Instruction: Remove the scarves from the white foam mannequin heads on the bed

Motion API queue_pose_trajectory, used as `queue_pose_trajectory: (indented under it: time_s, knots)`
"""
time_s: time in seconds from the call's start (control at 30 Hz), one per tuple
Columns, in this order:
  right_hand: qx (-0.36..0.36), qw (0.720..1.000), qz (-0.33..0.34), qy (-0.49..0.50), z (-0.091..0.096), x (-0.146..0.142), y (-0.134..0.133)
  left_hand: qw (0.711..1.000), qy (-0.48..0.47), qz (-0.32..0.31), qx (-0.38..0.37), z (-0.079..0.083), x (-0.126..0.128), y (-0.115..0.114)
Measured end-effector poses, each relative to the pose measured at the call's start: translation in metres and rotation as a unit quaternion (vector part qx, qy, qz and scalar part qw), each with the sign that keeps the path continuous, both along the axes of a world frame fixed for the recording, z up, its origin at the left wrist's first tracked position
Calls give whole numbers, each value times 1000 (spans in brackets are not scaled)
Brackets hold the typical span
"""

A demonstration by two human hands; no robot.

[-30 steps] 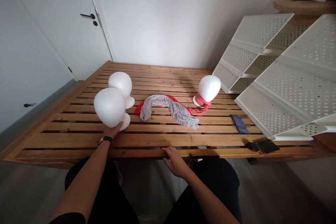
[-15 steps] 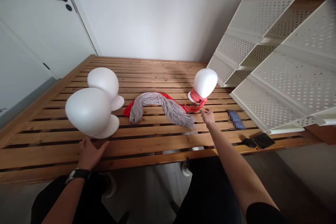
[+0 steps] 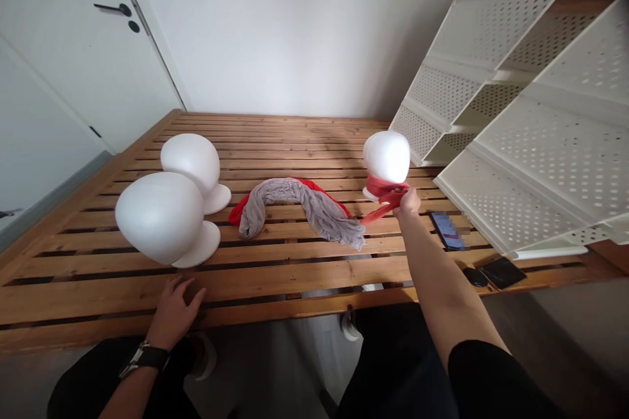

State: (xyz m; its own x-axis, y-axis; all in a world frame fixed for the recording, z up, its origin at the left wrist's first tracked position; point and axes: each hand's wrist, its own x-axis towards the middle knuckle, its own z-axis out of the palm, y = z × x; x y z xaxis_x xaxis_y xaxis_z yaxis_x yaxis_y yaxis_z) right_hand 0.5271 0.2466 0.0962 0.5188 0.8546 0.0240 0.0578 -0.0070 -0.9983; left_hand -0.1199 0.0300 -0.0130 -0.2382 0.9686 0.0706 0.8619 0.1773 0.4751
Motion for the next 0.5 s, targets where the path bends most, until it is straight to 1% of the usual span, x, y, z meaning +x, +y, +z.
queue_pose_trajectory:
  time_s: [0.07, 0.13, 0.2, 0.27, 0.3, 0.33, 0.37, 0.4, 0.47, 0.5]
  knots:
    - [40, 998, -49, 23, 24, 7, -14, 1000, 13, -13, 19, 4, 4, -4]
    - [72, 995, -58, 46, 47, 6, -37, 999, -6, -20, 40, 13, 16, -12]
    - [100, 992, -32, 74, 68, -6, -68, 996, -53, -42, 52, 28, 40, -24]
    - [131, 984, 25, 118, 84, -27, -106, 988, -124, -78, 45, 49, 75, -41]
    - [149, 976, 59, 148, 90, -40, -127, 981, -164, -99, 40, 62, 96, -50]
    - [159, 968, 91, 174, 94, -56, -149, 968, -209, -135, 27, 74, 118, -58]
    - [160, 961, 109, 198, 96, -72, -171, 949, -261, -179, 8, 86, 141, -64]
    - [158, 955, 120, 221, 96, -90, -194, 926, -317, -206, -11, 97, 162, -69]
    - [159, 942, 128, 268, 89, -130, -237, 865, -434, -246, -58, 112, 201, -71]
    - [156, 934, 132, 294, 82, -151, -258, 831, -489, -255, -72, 116, 216, -69]
